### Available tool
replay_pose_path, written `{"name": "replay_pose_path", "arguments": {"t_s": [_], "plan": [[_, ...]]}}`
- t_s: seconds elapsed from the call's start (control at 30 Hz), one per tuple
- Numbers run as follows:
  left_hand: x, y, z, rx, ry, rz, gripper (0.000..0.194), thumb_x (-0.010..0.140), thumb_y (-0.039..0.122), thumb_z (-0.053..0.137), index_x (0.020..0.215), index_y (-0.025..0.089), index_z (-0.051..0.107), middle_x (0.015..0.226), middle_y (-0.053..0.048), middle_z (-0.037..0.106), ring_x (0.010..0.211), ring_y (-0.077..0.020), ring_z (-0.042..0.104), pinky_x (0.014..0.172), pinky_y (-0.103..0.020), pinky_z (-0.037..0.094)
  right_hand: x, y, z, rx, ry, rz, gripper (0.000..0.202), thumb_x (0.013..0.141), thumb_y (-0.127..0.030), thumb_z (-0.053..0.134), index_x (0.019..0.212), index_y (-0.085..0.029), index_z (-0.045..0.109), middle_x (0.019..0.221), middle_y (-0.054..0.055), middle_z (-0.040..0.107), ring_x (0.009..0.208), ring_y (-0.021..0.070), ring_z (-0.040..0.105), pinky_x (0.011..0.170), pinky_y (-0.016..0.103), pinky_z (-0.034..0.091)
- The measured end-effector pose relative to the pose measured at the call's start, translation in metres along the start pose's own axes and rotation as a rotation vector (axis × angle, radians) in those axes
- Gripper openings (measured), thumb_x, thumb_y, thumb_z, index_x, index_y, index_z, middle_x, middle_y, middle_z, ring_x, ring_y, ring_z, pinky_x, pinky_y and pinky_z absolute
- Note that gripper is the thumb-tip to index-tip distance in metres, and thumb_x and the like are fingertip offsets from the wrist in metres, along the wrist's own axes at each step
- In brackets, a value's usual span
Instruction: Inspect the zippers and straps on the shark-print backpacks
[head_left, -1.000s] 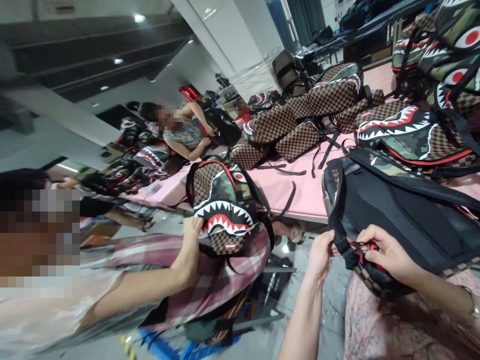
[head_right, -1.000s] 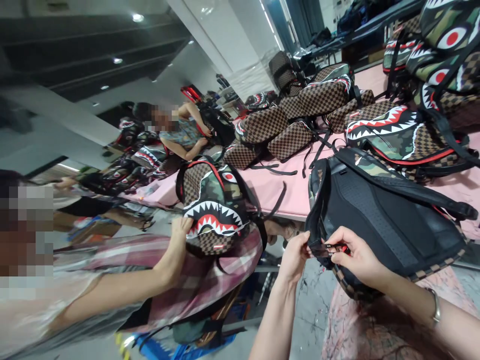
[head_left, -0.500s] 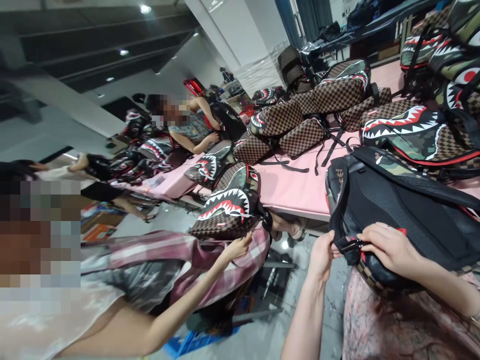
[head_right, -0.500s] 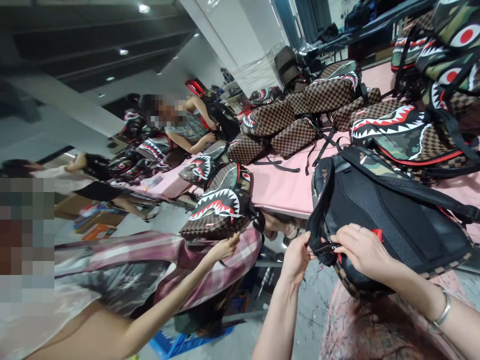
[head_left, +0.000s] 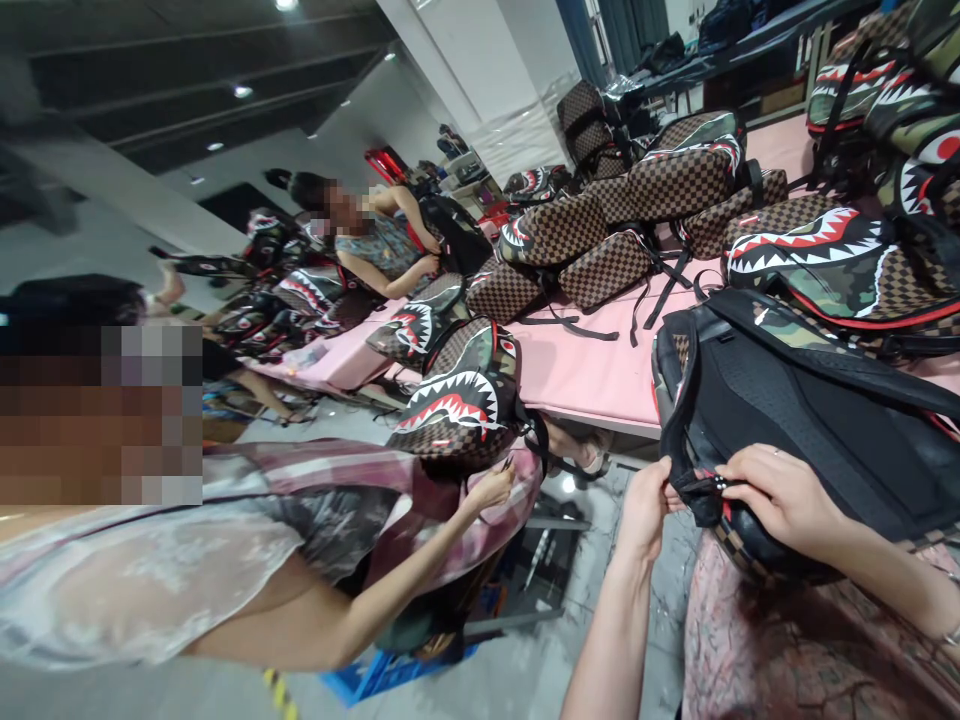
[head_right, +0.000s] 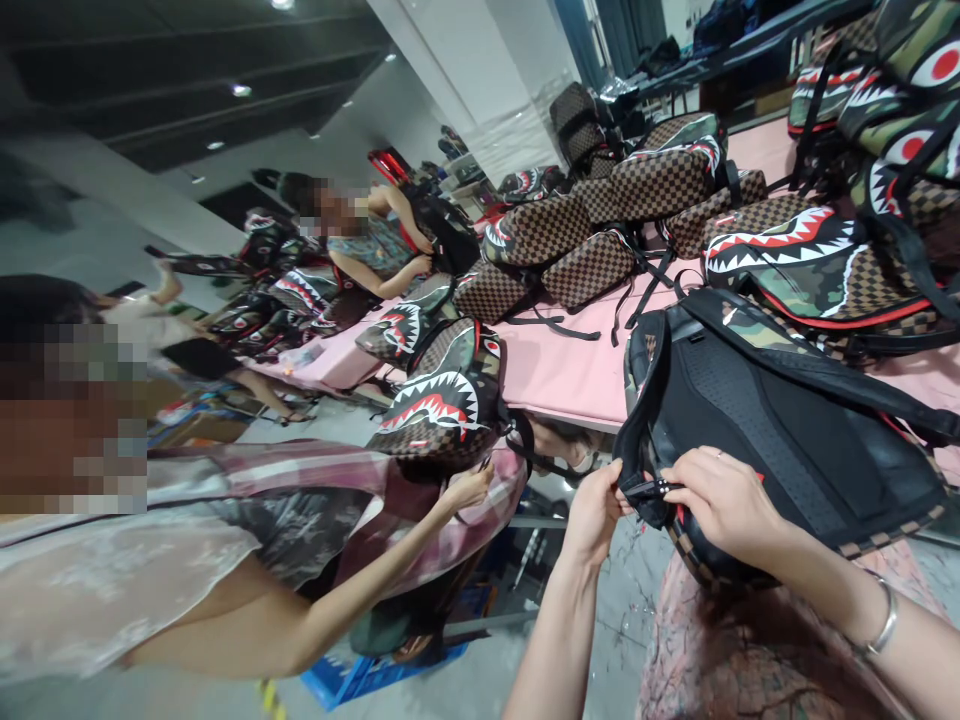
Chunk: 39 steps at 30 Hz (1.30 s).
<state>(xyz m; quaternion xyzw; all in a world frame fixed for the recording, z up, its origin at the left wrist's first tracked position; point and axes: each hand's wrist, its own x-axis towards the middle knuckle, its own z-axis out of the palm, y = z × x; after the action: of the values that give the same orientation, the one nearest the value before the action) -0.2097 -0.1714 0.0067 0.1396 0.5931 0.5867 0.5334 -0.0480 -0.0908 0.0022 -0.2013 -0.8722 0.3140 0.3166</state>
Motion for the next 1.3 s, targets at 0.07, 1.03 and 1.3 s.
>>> {"name": "replay_pose_path", "arguments": {"t_s": [0.07,1.03,1.3], "plan": [[0.001,-0.002,-0.001,0.000,-0.051,0.018,0.041,0.063,0.052,0.063,0.052,0.014,0.049,0.043,0.007,0.035,0.041,-0.0056,0.030,0.047,-0.022,0.028,-0.002,0.001,-0.005,0.139,0.009,0.156,0.015,0.087,-0.025,0.046,0.089,-0.020,0.060,0.081,0.004,0.064,0.076,0.0169,0.058,0.069,0.028,0.045],[-0.002,-0.013,0.008,-0.075,0.004,0.070,0.042,0.068,0.053,0.061,0.064,0.011,0.062,0.047,0.005,0.042,0.046,-0.0087,0.044,0.055,-0.023,0.036,-0.016,0.000,-0.009,0.471,0.081,0.654,0.045,0.077,-0.054,0.051,0.049,-0.019,0.049,0.047,-0.002,0.047,0.046,0.0121,0.044,0.044,0.024,0.035],[-0.005,-0.010,0.016,-0.023,0.021,0.160,0.040,0.070,0.052,0.061,0.064,0.013,0.062,0.054,0.001,0.056,0.052,-0.0101,0.046,0.055,-0.023,0.036,-0.012,-0.008,-0.004,0.394,0.051,0.530,0.021,0.075,-0.033,0.060,0.094,-0.023,0.060,0.087,0.001,0.067,0.078,0.0181,0.063,0.072,0.028,0.051]]}}
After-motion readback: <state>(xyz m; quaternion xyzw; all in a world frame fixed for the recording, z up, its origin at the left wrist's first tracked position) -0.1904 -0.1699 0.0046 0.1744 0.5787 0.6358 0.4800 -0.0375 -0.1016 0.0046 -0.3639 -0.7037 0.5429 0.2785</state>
